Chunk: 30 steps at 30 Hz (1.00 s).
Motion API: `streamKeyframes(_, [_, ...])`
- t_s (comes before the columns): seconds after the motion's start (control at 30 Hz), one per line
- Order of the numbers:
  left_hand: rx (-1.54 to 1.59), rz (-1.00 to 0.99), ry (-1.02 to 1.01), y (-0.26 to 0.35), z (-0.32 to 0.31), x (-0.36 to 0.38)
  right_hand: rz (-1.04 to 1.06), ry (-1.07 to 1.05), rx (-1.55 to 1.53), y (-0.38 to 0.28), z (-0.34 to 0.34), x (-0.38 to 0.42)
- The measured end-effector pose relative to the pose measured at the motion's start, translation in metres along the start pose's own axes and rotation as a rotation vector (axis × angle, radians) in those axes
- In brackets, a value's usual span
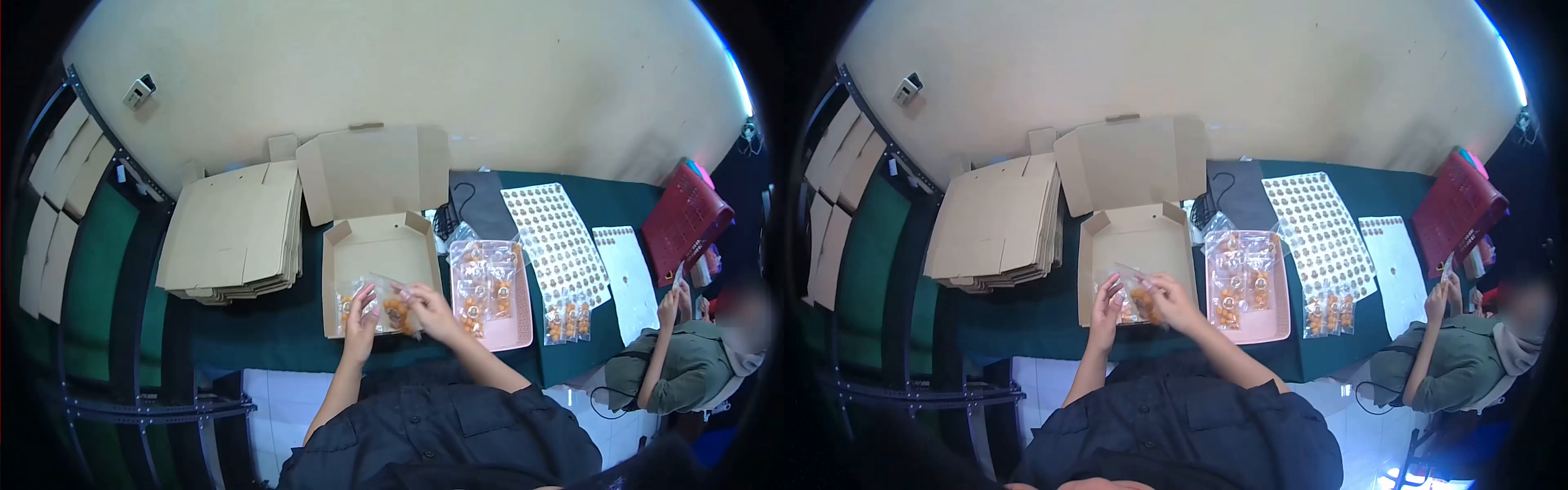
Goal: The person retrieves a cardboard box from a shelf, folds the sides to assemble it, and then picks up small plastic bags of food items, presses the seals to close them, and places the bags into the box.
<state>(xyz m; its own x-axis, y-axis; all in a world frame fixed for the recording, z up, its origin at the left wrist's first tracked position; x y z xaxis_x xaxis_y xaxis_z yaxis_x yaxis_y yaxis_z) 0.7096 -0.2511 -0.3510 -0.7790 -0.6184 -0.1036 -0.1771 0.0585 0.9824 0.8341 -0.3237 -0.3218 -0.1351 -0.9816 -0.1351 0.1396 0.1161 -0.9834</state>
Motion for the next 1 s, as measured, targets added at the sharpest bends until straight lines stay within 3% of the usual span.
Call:
streamKeyframes(0.03, [-0.068, -0.026, -0.056, 0.007, -0.007, -0.006, -0.129, -0.019, 0.016, -0.006, -0.008, -0.001])
streamKeyframes(0.2, [0.119, -0.04, -0.148, 0.026, -0.001, -0.018, 0.114, 0.099, 0.213, -0.046, -0.028, -0.024])
streamKeyframes(0.37, [0.145, 0.041, -0.196, 0.019, 0.04, -0.015, 0.03, 0.131, 0.142, -0.019, -0.057, -0.044])
streamKeyframes(0.43, [0.067, 0.085, -0.23, 0.021, 0.053, -0.013, 0.022, 0.463, -0.068, -0.007, -0.048, -0.038])
streamKeyframes(0.47, [0.029, 0.105, -0.246, 0.021, 0.059, -0.013, 0.027, 0.491, -0.163, -0.002, -0.05, -0.04])
streamKeyframes(0.6, [-0.115, 0.035, -0.287, 0.028, 0.079, -0.015, 0.089, 0.358, -0.07, -0.001, -0.069, -0.053])
streamKeyframes(0.7, [0.1, 0.093, -0.355, 0.038, 0.077, -0.013, 0.065, 0.373, -0.133, -0.007, -0.075, -0.052])
streamKeyframes(0.8, [0.067, 0.126, -0.585, 0.04, 0.068, -0.004, -0.009, 0.43, -0.237, 0.0, -0.079, -0.043])
streamKeyframes(0.9, [0.015, 0.087, -0.517, 0.03, 0.081, -0.001, -0.057, 0.464, -0.251, 0.002, -0.077, -0.042])
streamKeyframes(0.93, [0.127, 0.074, -0.376, 0.036, 0.089, -0.001, -0.028, 0.59, -0.286, 0.003, -0.065, -0.035])
streamKeyframes(1.0, [0.065, 0.042, -0.331, 0.043, 0.099, -0.004, -0.012, 0.731, -0.219, -0.001, -0.047, -0.029])
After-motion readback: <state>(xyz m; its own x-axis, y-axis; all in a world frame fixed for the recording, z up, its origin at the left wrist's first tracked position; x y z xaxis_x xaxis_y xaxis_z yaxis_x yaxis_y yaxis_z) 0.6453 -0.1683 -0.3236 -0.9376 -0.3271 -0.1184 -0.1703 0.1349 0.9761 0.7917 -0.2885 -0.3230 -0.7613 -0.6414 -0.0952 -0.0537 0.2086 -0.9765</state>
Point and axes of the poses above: each hand's wrist, its own x-axis away from the middle knuckle, its own z-axis out of the back of the hand, y = z × x, the point moved 10 cm from there along -x, towards the middle knuckle, and after that the axes turned 13 degrees about -y, right-handed, at the moved point
